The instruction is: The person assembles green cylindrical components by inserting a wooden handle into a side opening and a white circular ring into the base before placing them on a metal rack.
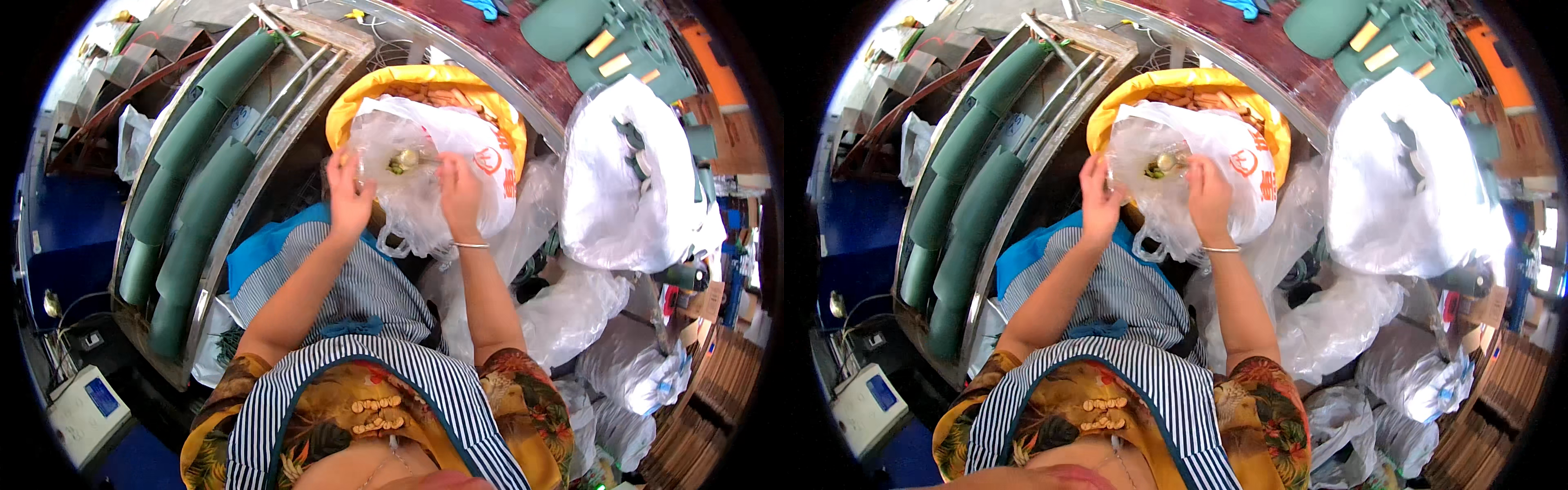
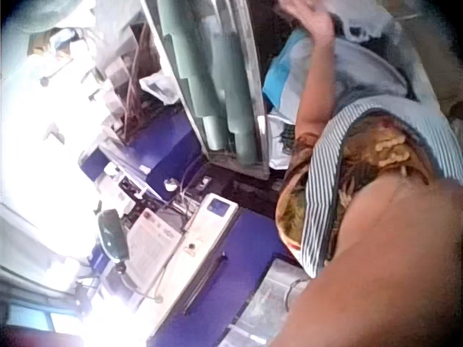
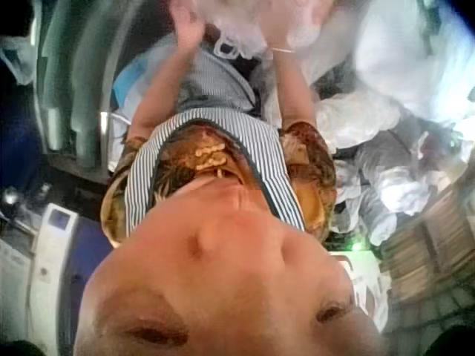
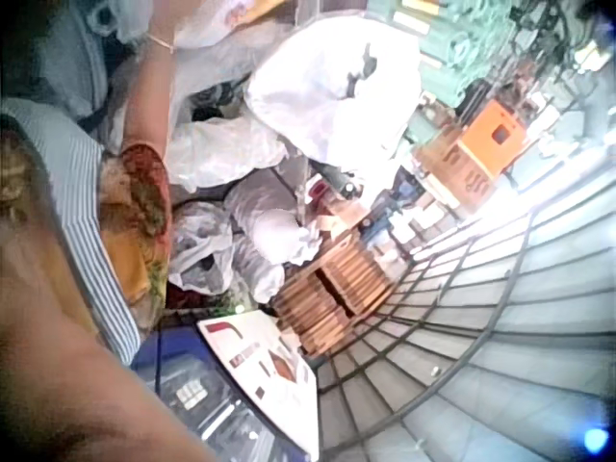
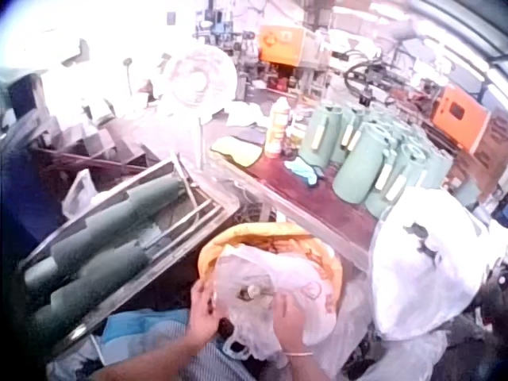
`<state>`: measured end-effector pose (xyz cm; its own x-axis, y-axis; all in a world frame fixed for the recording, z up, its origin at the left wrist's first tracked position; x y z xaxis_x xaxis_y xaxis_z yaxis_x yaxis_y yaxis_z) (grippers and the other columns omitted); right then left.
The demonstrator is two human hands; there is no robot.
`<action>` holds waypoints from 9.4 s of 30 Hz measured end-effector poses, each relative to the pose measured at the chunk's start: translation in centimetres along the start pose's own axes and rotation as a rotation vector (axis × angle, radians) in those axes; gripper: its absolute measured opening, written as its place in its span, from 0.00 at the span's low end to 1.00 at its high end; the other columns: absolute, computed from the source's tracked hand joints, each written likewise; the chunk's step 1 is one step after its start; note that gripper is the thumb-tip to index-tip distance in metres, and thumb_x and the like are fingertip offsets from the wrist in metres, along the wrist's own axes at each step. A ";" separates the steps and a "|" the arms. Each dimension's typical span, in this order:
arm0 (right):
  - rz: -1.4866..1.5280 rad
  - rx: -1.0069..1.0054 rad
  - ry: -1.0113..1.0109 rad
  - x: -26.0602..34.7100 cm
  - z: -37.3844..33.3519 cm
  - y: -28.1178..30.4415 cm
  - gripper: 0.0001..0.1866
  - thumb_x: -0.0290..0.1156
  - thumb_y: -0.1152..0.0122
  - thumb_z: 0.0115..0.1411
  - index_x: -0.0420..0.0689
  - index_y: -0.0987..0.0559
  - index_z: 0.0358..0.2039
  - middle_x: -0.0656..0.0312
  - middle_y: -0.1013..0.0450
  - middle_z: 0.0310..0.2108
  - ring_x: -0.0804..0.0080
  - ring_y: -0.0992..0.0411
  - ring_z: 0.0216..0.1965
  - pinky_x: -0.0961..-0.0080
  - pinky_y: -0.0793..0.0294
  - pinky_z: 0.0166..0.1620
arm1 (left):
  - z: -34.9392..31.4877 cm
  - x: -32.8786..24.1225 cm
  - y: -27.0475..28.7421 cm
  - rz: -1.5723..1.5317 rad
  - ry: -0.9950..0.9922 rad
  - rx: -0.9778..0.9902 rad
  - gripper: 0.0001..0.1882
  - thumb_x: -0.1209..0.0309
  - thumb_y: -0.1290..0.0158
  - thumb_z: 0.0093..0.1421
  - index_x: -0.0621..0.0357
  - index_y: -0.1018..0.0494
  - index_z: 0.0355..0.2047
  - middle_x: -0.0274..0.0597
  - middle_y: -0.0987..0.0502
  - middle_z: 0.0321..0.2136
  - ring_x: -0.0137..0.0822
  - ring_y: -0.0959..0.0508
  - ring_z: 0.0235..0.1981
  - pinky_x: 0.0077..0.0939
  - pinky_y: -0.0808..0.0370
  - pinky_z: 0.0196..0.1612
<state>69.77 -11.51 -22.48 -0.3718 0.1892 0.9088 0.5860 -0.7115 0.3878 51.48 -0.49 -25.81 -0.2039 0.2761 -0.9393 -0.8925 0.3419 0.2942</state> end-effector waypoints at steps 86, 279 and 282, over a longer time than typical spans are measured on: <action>-0.091 1.262 1.434 27.5 -36.7 -22.7 0.29 0.48 0.31 0.43 0.59 0.23 0.49 0.70 0.34 0.56 0.51 0.49 0.65 0.25 0.58 0.59 | -44.2 13.7 38.8 -1.068 0.700 -1.138 0.20 0.56 0.48 0.63 0.59 0.25 0.45 0.41 0.21 0.42 0.37 0.22 0.43 0.31 0.28 0.49; 0.624 1.538 0.535 32.2 -4.1 -18.7 0.23 0.21 0.44 0.57 0.45 0.26 0.56 0.60 0.32 0.57 0.71 0.35 0.58 0.73 0.40 0.61 | -16.5 -8.4 30.4 -1.200 0.849 -0.551 0.18 0.56 0.48 0.64 0.62 0.24 0.39 0.40 0.21 0.35 0.32 0.22 0.33 0.26 0.23 0.37; 0.547 1.487 0.197 28.3 -3.1 -20.1 0.27 0.18 0.43 0.56 0.48 0.28 0.57 0.62 0.30 0.55 0.73 0.32 0.53 0.75 0.32 0.56 | -14.2 -11.8 31.7 -0.889 0.487 -0.559 0.14 0.62 0.48 0.64 0.62 0.26 0.39 0.42 0.23 0.39 0.34 0.23 0.39 0.25 0.24 0.43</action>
<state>45.32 6.05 -5.05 0.0953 -0.0258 0.9951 0.7790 0.6243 -0.0584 19.86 -5.67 -7.86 0.5598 -0.2794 -0.7801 -0.8275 -0.2365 -0.5092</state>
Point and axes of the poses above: each hand's wrist, its own z-axis towards the middle knuckle, its own y-axis out of the back of the hand, x = y × z, the point moved 5 cm from there along z, towards the middle knuckle
